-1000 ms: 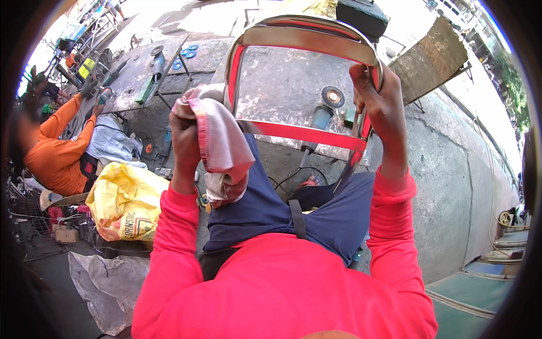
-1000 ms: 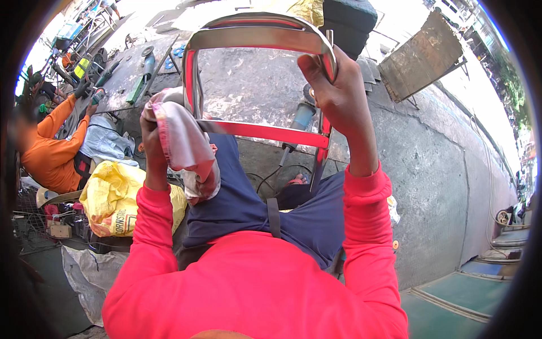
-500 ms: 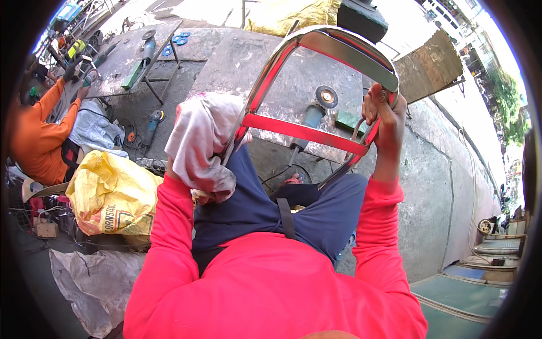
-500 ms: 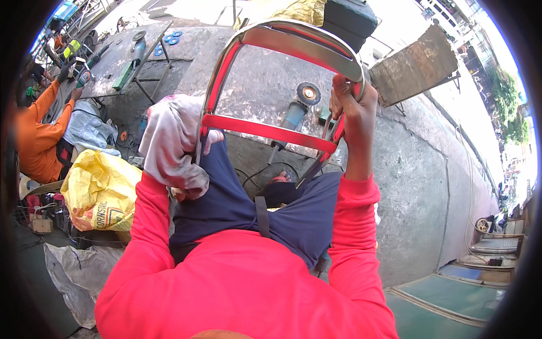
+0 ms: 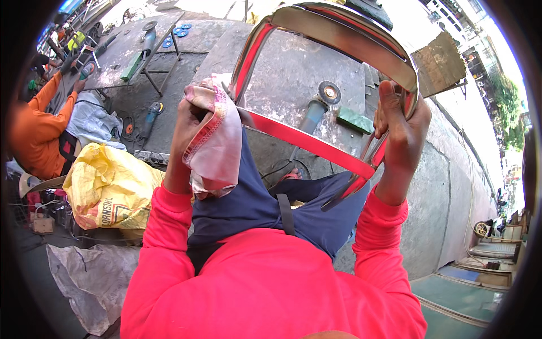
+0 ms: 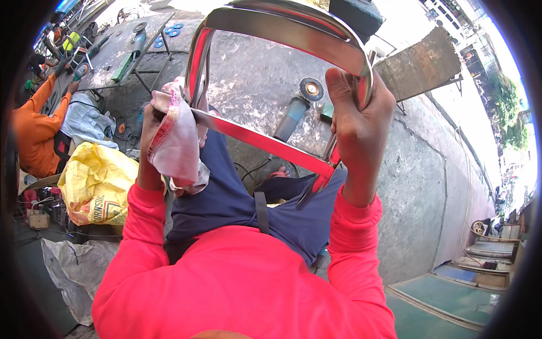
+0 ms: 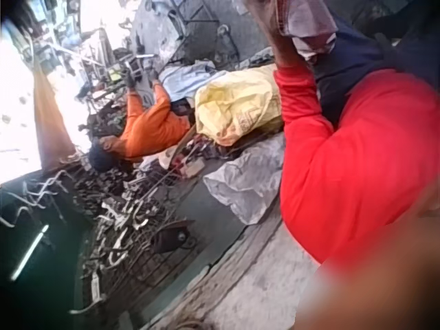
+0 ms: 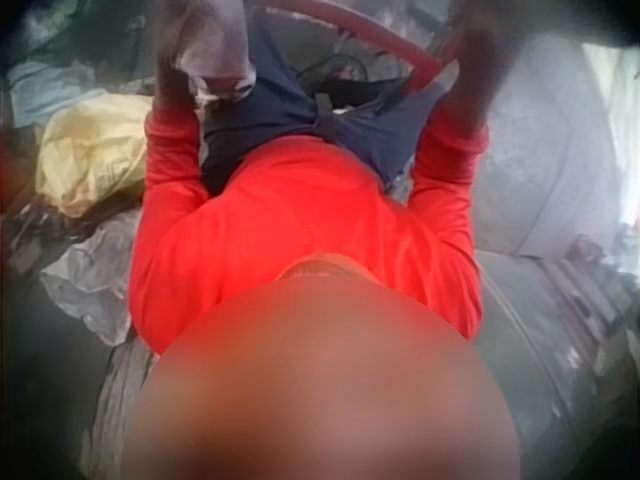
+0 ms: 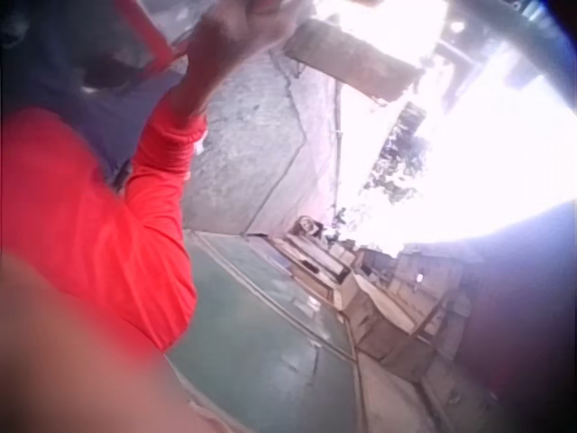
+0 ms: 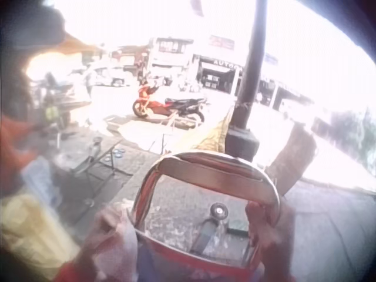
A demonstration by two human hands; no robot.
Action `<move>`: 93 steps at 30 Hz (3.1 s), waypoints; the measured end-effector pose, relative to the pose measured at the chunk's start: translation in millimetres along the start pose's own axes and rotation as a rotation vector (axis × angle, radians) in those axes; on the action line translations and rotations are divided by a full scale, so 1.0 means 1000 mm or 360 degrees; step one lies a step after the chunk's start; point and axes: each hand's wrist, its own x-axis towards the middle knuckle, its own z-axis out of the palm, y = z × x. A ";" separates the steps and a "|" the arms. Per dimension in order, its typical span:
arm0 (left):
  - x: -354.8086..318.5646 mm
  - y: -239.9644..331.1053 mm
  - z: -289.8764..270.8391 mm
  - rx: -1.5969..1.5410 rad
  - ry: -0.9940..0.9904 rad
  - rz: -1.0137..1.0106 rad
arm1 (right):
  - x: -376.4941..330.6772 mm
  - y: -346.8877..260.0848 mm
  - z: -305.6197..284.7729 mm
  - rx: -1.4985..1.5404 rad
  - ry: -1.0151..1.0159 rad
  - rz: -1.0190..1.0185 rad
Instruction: The person wipes a chrome metal frame with a cloth, then uses an angle grinder to polish it. They continue wiping the frame and briefly inspect it before resuming polishing.
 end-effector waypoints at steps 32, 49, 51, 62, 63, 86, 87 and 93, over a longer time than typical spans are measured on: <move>-0.014 0.011 -0.003 0.1613 0.0300 0.1160 | -0.009 -0.034 0.023 -0.0324 0.0112 -0.0280; -0.003 0.022 -0.007 0.0170 0.0102 -0.0094 | 0.005 -0.021 0.018 -0.0282 -0.0004 -0.0159; -0.001 0.030 0.002 0.0256 0.0064 -0.0091 | 0.003 -0.025 0.022 -0.0294 0.0021 -0.0238; 0.014 0.027 -0.018 0.0834 -0.0017 0.0493 | 0.008 -0.035 0.033 -0.0426 -0.0048 -0.0536; 0.013 0.023 -0.022 0.0649 -0.0022 0.0434 | 0.007 -0.035 0.032 -0.0411 -0.0057 -0.0492; 0.033 0.051 -0.032 0.1779 -0.0259 0.0850 | 0.010 -0.069 0.061 -0.0063 -0.0110 -0.0428; 0.031 0.050 -0.032 0.1809 -0.0241 0.0902 | 0.011 -0.071 0.060 -0.0081 -0.0120 -0.0410; 0.023 0.057 -0.036 0.1513 -0.0432 0.0706 | 0.012 -0.070 0.052 -0.0126 -0.0134 -0.0418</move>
